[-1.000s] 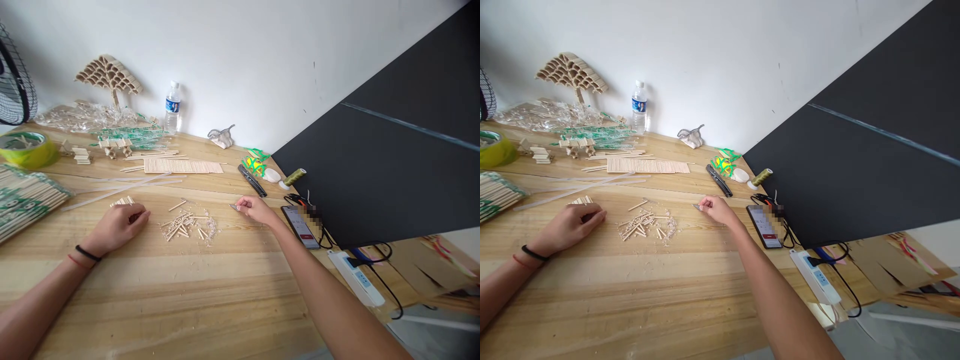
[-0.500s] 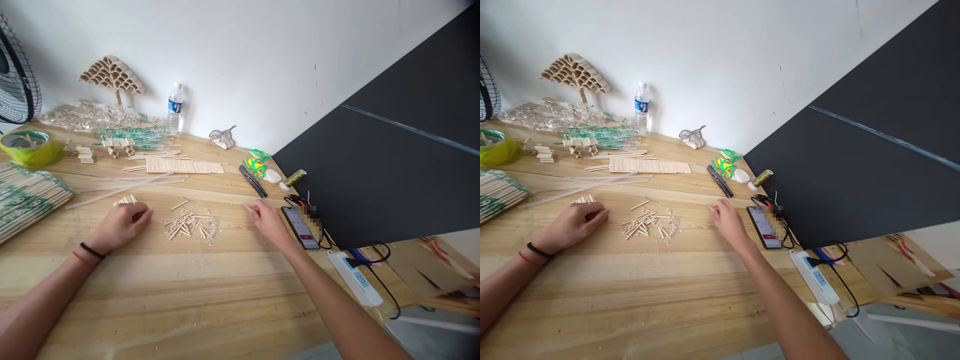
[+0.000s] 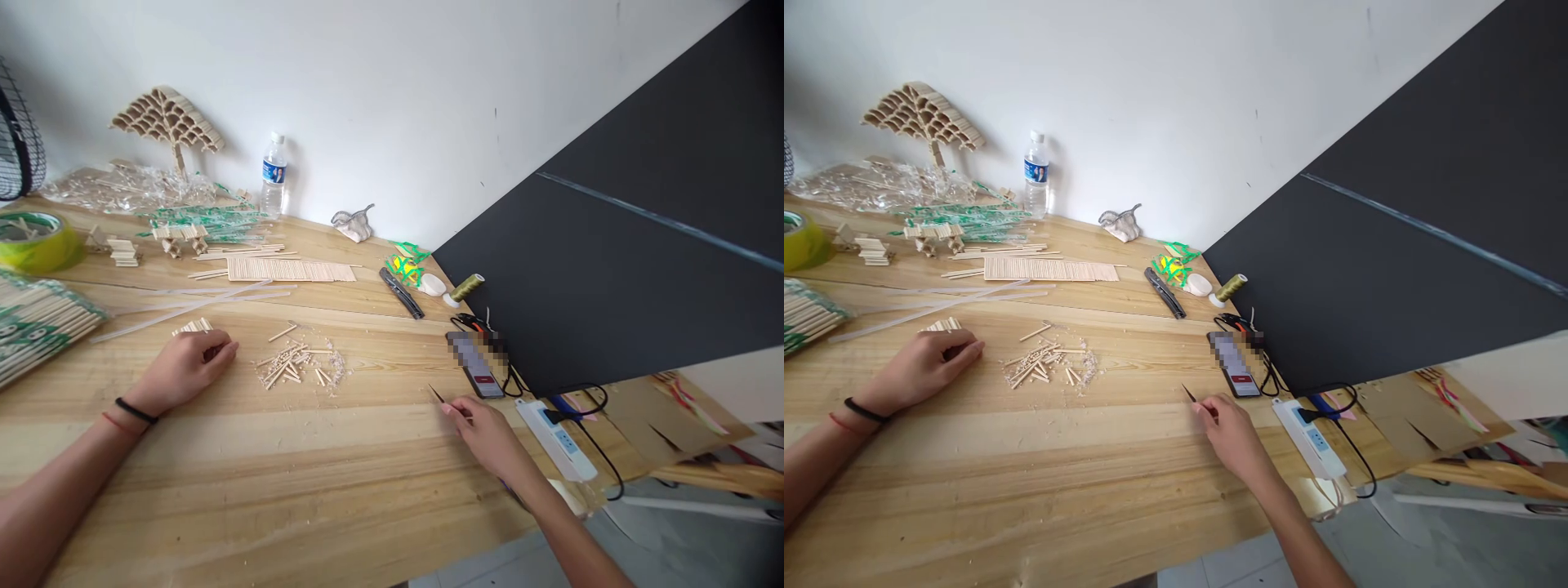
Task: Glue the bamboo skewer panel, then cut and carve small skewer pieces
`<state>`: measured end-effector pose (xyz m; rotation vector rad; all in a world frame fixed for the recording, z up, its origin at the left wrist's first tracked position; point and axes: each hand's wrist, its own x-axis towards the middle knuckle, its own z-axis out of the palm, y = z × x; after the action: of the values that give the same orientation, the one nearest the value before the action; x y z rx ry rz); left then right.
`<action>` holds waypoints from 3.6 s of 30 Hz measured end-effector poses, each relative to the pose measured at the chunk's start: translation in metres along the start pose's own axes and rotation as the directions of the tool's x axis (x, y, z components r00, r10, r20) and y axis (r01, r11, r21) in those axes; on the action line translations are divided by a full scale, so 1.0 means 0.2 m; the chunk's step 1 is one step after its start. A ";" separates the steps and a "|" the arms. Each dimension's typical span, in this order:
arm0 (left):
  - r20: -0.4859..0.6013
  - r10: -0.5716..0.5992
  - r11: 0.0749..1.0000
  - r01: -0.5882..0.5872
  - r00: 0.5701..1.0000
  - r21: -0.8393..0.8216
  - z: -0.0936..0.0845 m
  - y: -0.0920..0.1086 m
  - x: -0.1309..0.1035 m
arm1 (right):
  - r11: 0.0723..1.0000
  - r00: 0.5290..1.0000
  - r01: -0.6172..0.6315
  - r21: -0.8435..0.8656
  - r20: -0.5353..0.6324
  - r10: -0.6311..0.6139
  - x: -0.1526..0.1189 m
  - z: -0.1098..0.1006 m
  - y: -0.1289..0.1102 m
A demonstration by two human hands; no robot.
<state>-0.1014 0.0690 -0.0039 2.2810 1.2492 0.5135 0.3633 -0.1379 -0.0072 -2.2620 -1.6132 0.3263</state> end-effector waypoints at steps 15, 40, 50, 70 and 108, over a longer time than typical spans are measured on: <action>-0.025 0.032 0.999 -0.031 0.999 0.012 0.00 0.01 0.00 | 0.983 0.985 -0.146 -0.108 -0.110 0.135 0.08 0.03 0.09; -0.022 0.016 1.000 -0.015 1.000 0.010 0.02 -0.01 0.00 | 0.965 0.981 0.192 -0.180 0.038 -0.189 0.73 0.19 -0.48; -0.024 0.008 1.000 -0.008 1.000 -0.007 0.03 -0.02 0.00 | 0.963 0.993 0.064 -0.262 -0.080 -0.088 0.94 0.27 -0.53; -0.007 -0.009 1.000 0.009 1.000 0.007 0.02 -0.01 -0.01 | 0.962 0.980 0.169 -0.212 -0.066 -0.187 0.66 0.27 -0.52; 0.005 -0.008 0.999 0.008 1.000 0.043 0.01 -0.04 0.01 | 0.870 0.979 -0.196 -0.452 -0.145 0.145 -0.15 0.08 -0.07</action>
<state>-0.1054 0.0744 -0.0097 2.3103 1.2779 0.4824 0.3349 -0.1591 -0.0172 -2.7305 -1.5644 -0.1646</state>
